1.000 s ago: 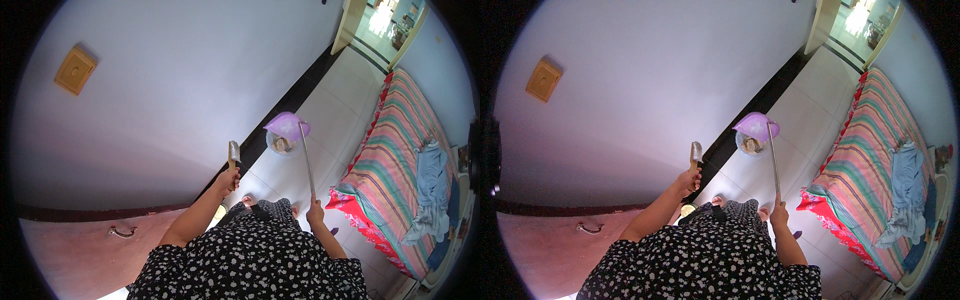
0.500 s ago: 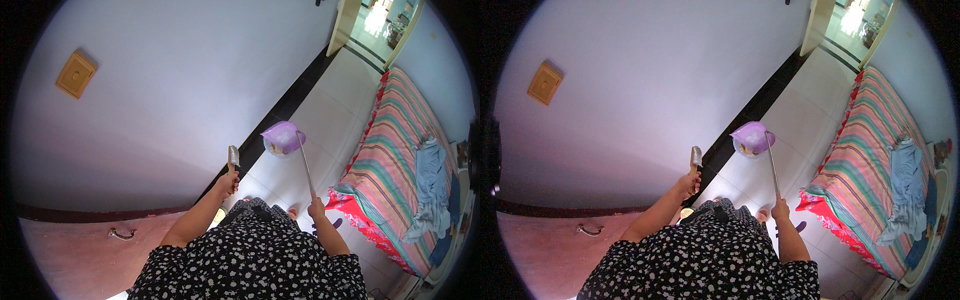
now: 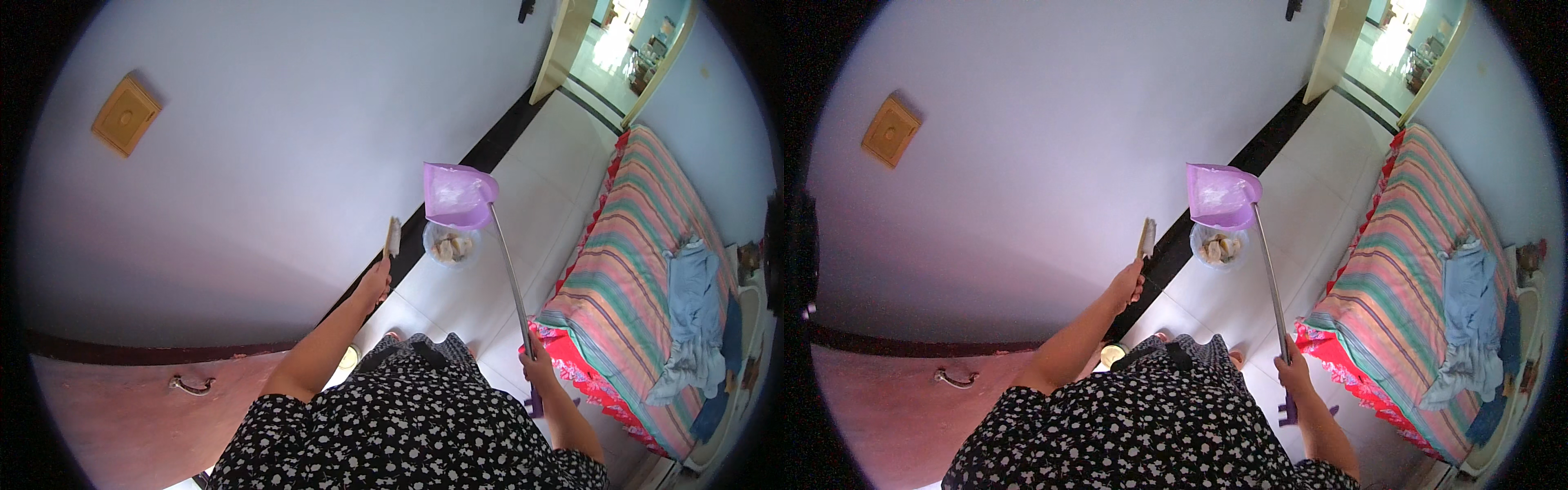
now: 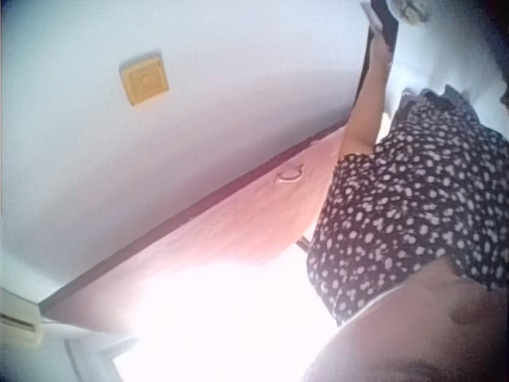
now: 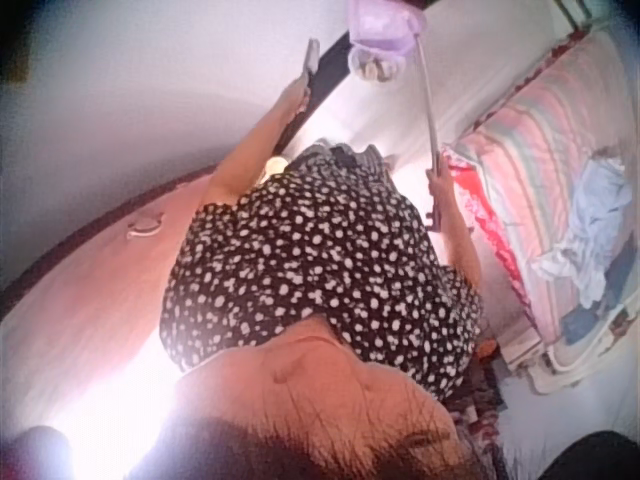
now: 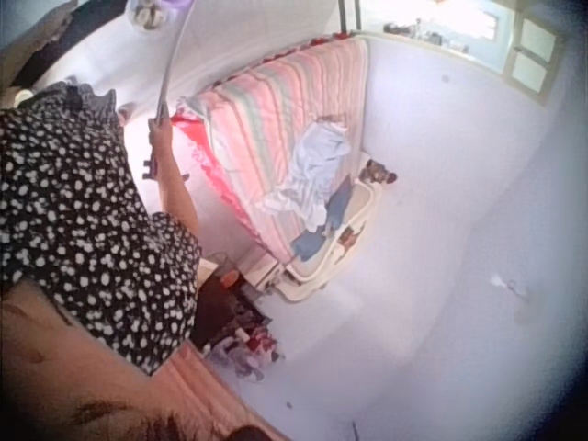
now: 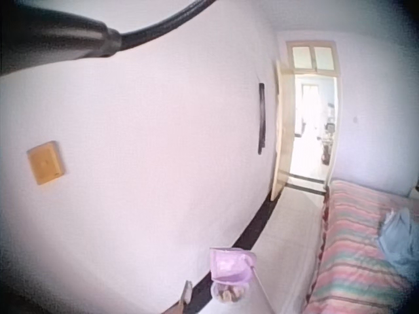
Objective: The person cleans a window sill and floor baseboards using a brush and a dustpan. They also move several pairs of shoes from a cluttered floor area onto the window sill to clear the space.
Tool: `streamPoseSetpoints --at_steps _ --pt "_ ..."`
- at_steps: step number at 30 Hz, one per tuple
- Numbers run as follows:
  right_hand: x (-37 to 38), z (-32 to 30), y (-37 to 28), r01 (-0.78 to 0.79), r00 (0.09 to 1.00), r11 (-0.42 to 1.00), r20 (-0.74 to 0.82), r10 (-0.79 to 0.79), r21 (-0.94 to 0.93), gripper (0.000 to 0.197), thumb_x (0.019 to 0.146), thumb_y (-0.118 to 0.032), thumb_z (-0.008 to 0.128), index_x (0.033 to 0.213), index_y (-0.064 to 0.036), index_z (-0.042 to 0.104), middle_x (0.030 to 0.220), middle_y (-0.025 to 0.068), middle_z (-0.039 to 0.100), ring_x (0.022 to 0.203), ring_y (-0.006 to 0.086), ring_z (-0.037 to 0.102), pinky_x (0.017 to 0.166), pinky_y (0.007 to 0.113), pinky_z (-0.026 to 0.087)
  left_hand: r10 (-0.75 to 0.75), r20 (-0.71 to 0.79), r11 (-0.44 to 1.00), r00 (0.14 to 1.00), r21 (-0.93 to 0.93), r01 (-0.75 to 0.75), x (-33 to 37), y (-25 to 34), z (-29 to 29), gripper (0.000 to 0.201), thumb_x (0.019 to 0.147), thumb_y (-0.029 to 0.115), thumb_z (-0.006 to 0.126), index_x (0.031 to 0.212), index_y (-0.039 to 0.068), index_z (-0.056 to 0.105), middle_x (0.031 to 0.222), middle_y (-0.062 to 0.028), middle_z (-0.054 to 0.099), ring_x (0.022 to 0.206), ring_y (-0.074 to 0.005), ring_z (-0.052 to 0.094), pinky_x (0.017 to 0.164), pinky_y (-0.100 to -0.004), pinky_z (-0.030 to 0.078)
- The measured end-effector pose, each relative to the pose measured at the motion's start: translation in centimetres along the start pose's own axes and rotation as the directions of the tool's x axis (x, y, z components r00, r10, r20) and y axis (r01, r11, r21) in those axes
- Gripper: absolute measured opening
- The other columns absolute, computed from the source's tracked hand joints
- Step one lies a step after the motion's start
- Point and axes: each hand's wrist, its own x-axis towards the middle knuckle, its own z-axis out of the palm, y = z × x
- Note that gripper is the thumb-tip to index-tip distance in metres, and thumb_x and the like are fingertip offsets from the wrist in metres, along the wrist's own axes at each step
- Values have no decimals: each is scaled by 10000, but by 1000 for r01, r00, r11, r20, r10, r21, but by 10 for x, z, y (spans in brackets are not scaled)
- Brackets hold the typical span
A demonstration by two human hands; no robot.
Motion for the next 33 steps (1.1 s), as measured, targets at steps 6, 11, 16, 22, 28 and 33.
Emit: streamPoseSetpoints --at_steps 6,11,16,22,28,33 --pt "-68 -20 -9 62 997 997 -35 -64 -44 612 843 -40 506 1416 -113 303 697 -13 474 504 66 431 453 226 386 717 134 348 684 781 -518 53 46 55 582 927 349 411 1386 36 242 976 -213 540 852 -354 589 724 -439 483" --pt "-117 -21 -15 20 998 999 -60 -18 26 602 866 -19 506 1421 -115 294 721 -32 462 533 50 425 469 208 378 677 131 275 724 867 -415 39 102 114 608 919 311 426 1411 42 191 1071 -264 507 904 -425 577 776 -486 481" --pt "-150 -23 -12 52 995 996 -88 -46 73 590 879 -18 504 1421 -92 282 757 -27 470 539 47 422 475 203 390 653 111 244 749 905 -347 73 100 130 604 920 310 419 1414 52 186 1102 -273 495 937 -428 572 791 -491 479" --pt "-162 -16 -8 -1 995 981 -99 21 192 606 871 -20 503 1424 -91 267 781 -9 501 523 47 435 448 203 381 549 192 581 813 612 -537 112 83 112 581 916 358 458 1380 61 274 921 -143 541 672 -231 555 531 -333 464" --pt "-145 -7 -32 -196 980 862 67 187 468 671 872 -66 515 1449 -143 181 780 18 530 438 69 406 371 210 313 94 622 826 777 -485 288 71 68 93 409 894 212 467 1265 53 399 736 -23 445 553 -84 402 417 -195 314" --pt "-117 1 -62 -278 960 717 186 207 639 667 872 -63 524 1443 -155 193 797 23 518 446 62 383 359 198 281 199 765 729 613 -533 430 23 70 79 418 857 159 427 1250 21 400 768 -24 435 591 -100 396 493 -216 353"
